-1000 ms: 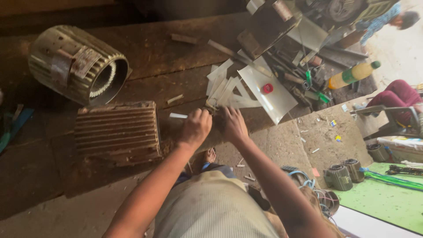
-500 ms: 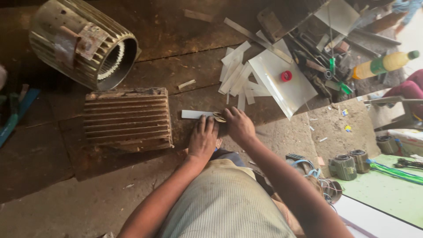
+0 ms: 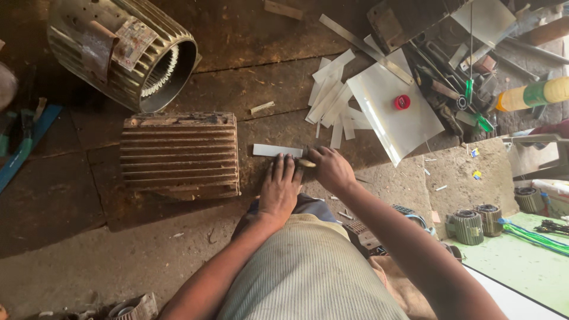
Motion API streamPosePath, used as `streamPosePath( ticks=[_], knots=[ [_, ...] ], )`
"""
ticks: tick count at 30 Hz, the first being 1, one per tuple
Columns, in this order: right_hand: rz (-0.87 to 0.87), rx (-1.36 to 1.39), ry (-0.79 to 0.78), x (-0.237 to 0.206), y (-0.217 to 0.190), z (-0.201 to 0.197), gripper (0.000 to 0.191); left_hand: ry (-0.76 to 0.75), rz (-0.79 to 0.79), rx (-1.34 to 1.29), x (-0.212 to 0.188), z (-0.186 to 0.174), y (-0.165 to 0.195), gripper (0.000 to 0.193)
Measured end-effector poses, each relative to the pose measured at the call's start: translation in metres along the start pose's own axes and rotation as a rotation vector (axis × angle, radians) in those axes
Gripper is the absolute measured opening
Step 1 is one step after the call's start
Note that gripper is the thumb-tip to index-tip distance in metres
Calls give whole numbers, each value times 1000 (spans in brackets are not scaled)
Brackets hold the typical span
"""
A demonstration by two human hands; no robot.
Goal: The person cuts strips of white insulating material with scissors and inserts them into the slots of a motor housing. The person repeats this process multiple times, occasionally repositioning the housing on the workbench.
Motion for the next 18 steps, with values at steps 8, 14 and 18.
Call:
streamPosePath(
  ticks=[8,14,18],
  knots=[
    [-55,-21,-34,26,3,-26,42,12,-33,-110,15,-9,7,39],
    [301,332,128,11,21,-27,30,167,73,-194,34,-27,-10,31],
    [627,1262,-101,-14,8,-10,26,255,224,-407,20,-69,-12,19]
  ],
)
Point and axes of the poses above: each hand's wrist, its own x-axis towards the middle knuckle, its own z-axis out of the palm, y = z × x, the point moved 4 cm from there along x, towards the middle knuckle, and after that the axes turned 8 degrees about x, right-handed, at the moved point
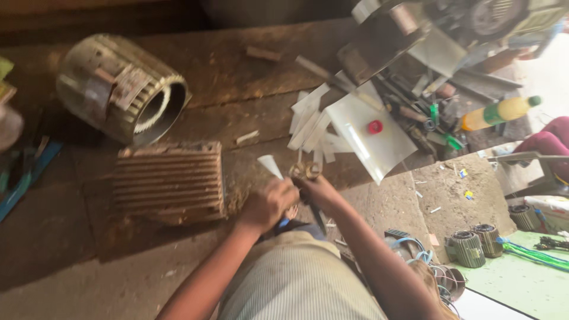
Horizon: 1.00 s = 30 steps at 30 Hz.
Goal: The person cuts strips of white insulating material with scissors and inserts them into the slots of a motor housing. The person repeats this process multiple times, occasionally repositioning the housing on the workbench.
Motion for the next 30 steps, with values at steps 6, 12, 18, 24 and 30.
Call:
streamPosePath(
  ticks=[6,12,18,24,30],
  knots=[
    [-411,147,163,-52,-36,8,17,80,-118,-418,5,-52,34,16],
    [-696,-324,190,-84,-51,11,26,142,-541,-748,26,-51,5,16],
    [-835,-472,364,-67,-35,1,45,155,-305,-349,31,-32,-19,17],
    [-624,-731,415,-6,-6,0,26,-181,-122,357,24,42,-23,11],
    [-734,-1012,368,-2,9,29,23,-97,-204,331,-33,55,-12,28]
  ],
)
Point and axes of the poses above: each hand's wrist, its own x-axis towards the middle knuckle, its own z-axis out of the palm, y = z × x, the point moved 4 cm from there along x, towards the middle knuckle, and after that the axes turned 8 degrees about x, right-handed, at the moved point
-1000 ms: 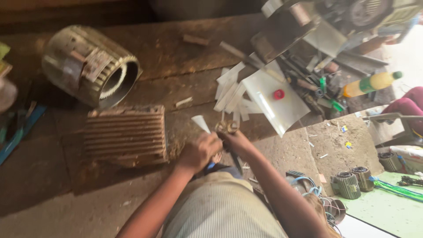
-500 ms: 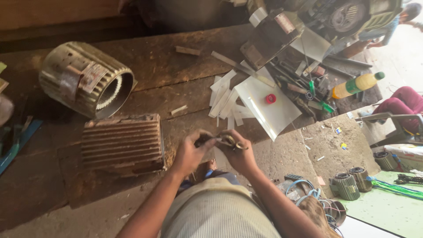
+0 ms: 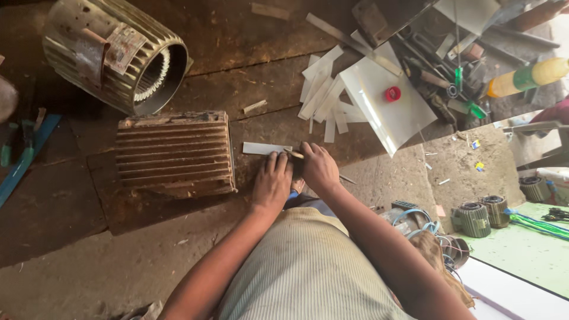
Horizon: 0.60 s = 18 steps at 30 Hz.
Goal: The person cuts strips of white insulating material with scissors and inserts them into the slots of a motor housing. The person repeats this process multiple times, occasionally repositioning the housing on the workbench.
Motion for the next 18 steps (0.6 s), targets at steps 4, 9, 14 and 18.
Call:
streamPosePath(
  ticks=[4,9,14,18],
  knots=[
    [79,-158,-251,19,7,7,24,-130,-17,39,-6,8,1,33],
    [121,-29,-447,42,34,3,31,-51,18,47,-10,0,4,51],
    [-190,-192,-367,24,9,3,36,-97,-38,-29,-11,0,-2,44],
    [-17,-228,-291,11,-8,-6,35,-90,-50,4,-6,0,-2,32]
  ],
)
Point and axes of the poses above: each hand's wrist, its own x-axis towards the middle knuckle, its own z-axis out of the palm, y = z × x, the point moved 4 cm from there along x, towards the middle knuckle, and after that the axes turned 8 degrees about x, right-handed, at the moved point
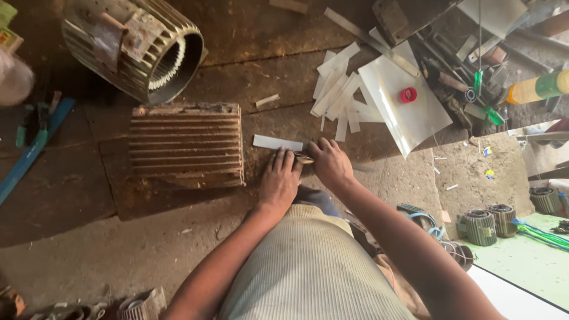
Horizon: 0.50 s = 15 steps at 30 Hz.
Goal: The person cuts strips of white insulating material with scissors and inserts them into the slots of a motor housing. The person repeats this process multiple times, occasionally repositioning the housing on the workbench.
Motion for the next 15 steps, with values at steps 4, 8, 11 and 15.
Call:
streamPosePath(
  ticks=[4,8,11,15],
  knots=[
    [-89,-37,44,15,9,-6,36,14,-8,30,3,-4,6,28],
    [-332,-16,-95,33,27,-8,35,36,87,4,17,-8,11,37],
    [-132,200,196,32,40,-35,64,135,202,-19,36,-20,12,41],
    [-23,354,399,7,43,-78,60,87,10,-76,63,-43,9,13]
  ],
)
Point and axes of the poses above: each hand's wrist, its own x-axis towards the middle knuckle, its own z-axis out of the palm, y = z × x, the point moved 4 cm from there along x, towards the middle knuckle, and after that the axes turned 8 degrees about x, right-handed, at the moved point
